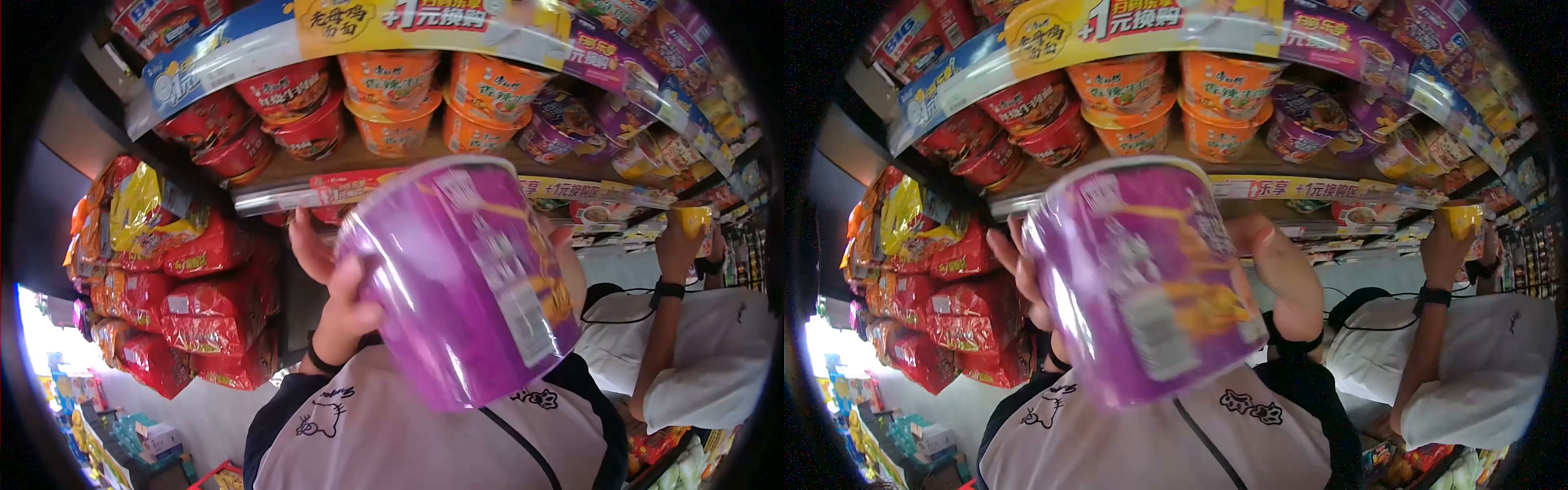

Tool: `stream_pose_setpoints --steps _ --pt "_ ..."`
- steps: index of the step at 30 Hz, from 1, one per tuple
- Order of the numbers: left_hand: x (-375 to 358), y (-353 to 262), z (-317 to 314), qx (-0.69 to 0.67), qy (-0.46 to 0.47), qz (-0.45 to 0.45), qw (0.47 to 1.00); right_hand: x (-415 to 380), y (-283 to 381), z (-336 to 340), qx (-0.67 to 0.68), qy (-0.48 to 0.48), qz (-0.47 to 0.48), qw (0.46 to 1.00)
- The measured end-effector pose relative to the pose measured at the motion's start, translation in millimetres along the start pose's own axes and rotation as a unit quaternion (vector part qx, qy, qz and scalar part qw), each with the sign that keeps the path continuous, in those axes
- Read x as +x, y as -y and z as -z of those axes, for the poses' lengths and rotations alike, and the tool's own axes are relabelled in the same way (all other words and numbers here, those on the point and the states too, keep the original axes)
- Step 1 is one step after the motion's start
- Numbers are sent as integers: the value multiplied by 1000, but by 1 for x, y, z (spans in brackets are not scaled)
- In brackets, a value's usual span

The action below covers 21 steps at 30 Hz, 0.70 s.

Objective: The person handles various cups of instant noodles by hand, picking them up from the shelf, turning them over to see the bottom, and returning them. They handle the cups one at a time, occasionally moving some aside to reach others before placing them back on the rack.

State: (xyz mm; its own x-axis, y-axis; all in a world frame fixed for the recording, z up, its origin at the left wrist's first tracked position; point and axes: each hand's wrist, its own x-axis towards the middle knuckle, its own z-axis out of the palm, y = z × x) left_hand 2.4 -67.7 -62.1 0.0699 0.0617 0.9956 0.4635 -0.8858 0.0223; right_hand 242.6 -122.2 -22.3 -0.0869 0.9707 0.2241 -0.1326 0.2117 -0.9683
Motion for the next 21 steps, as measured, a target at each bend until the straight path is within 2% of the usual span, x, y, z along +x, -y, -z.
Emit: stream_pose_setpoints --steps 1,4,6,9,12,13,15,18,21 --pt "8 -1 -3 3 7 -2 1000 -1 -1 1 15 7 -6 1000" --pt "15 -34 -5 -44 37 214 975 2 -1 1 60 24 -14 998" --pt "21 -35 -8 -31 93 235 967 5 -1 2 86 26 -12 996" --pt "26 -19 -9 70 211 104 969 6 -4 6 129 14 -3 992" --pt "32 -17 -14 52 252 135 957 14 -13 24 180 -27 27 983" --pt "41 -24 -13 72 296 169 937 17 -20 34 193 -50 41 979" --pt "42 -21 -16 57 360 176 914 22 -30 56 212 -89 73 970" --pt "34 -15 -21 52 425 211 879 28 -23 76 187 -290 77 935" --pt "15 0 -28 76 444 226 864 35 -18 102 45 -333 101 936"
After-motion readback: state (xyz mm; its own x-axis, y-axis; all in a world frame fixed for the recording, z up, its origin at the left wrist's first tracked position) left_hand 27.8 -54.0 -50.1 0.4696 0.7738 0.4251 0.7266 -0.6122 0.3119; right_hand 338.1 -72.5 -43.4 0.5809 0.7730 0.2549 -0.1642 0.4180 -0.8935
